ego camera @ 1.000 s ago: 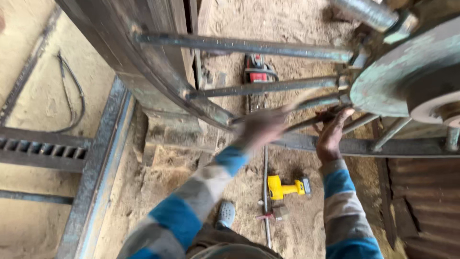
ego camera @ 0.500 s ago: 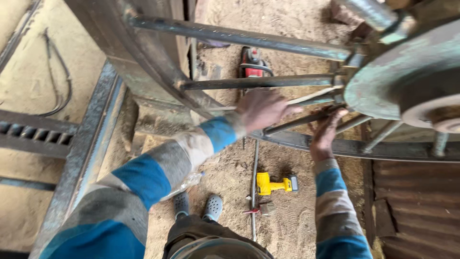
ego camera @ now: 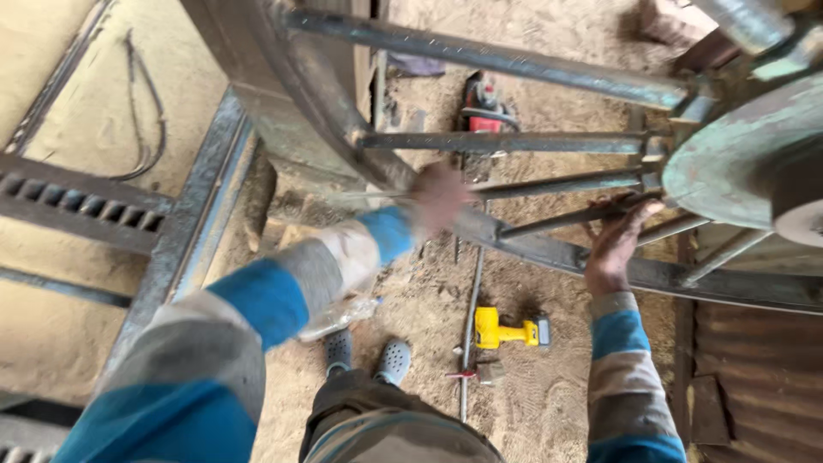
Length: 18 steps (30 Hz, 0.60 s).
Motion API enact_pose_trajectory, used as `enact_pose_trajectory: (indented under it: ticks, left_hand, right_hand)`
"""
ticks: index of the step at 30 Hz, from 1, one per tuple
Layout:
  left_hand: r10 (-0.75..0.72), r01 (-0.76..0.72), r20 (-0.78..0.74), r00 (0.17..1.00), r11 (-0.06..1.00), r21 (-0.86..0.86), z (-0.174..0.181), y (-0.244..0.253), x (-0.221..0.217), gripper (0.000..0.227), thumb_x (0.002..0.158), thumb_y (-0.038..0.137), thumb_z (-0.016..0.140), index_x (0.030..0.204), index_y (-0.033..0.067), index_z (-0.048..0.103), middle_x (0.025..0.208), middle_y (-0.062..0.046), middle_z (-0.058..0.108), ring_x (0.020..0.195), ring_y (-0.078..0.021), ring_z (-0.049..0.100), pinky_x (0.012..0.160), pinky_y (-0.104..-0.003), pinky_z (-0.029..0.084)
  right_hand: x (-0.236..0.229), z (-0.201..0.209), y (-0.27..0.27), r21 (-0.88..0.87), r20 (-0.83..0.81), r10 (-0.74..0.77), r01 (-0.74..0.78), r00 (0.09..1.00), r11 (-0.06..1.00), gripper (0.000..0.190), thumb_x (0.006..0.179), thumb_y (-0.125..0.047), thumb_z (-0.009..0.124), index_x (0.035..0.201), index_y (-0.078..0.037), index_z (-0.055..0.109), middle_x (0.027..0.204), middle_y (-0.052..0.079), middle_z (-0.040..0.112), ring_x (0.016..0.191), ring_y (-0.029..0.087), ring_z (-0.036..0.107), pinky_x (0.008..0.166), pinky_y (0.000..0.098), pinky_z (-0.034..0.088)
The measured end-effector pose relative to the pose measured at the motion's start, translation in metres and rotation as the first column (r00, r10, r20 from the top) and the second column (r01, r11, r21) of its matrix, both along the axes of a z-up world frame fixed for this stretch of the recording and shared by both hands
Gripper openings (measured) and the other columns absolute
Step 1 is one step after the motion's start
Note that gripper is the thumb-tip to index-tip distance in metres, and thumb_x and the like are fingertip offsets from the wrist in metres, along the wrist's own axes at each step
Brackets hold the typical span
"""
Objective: The person scrapes and wipes the spokes and hub of a large metal wheel using a flat tool and a cloth.
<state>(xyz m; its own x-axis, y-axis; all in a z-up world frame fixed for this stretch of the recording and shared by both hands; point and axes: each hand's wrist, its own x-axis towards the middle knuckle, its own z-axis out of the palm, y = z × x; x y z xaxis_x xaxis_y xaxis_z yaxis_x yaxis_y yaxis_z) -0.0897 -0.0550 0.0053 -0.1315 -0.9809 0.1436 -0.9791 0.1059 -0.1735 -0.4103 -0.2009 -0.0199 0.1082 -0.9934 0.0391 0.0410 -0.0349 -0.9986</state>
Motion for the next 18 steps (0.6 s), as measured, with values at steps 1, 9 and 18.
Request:
enact_pose_trajectory:
  ticks: [1,9,18]
  left_hand:
    - [0.064,-0.073,0.074,0.995,0.99,0.12,-0.024,0.015,0.019,0.019,0.104,0.025,0.063,0.117,0.0167,0.073,0.061,0.004,0.05,0.046,-0.0053,0.041,0.033,-0.023,0.037]
    - [0.092,-0.091,-0.025,0.995,0.995,0.032,-0.055,0.011,-0.01,0.024,0.102,0.013,0.065,0.12,0.0209,0.051,0.062,0.007,0.053,0.047,-0.0045,0.042,0.038,-0.024,0.037]
    - [0.041,-0.094,-0.887,0.459,0.996,-0.003,0.029,0.057,-0.003,0.025,0.107,0.01,0.048,0.094,0.0024,0.068,0.082,-0.008,0.068,0.055,-0.0145,0.057,0.043,-0.028,0.046]
  right_hand:
    - [-0.004,-0.002,0.001,0.002,0.001,-0.005,0.005,1.0,1.0,0.104,0.089,-0.092,0.035,0.15,-0.009,0.036,0.141,0.024,0.052,0.136,0.034,0.052,0.115,0.0698,0.044]
    - [-0.004,-0.016,-0.014,-0.02,0.015,-0.051,0.052,0.999,0.998,0.118,0.082,-0.097,0.032,0.164,-0.014,0.021,0.161,0.017,0.041,0.144,0.032,0.049,0.114,0.0661,0.04]
    - [0.006,-0.009,-0.002,-0.094,0.081,-0.041,0.048,0.996,0.994,0.098,0.087,-0.094,0.038,0.136,-0.009,0.042,0.126,0.013,0.057,0.122,0.026,0.06,0.112,0.0635,0.051]
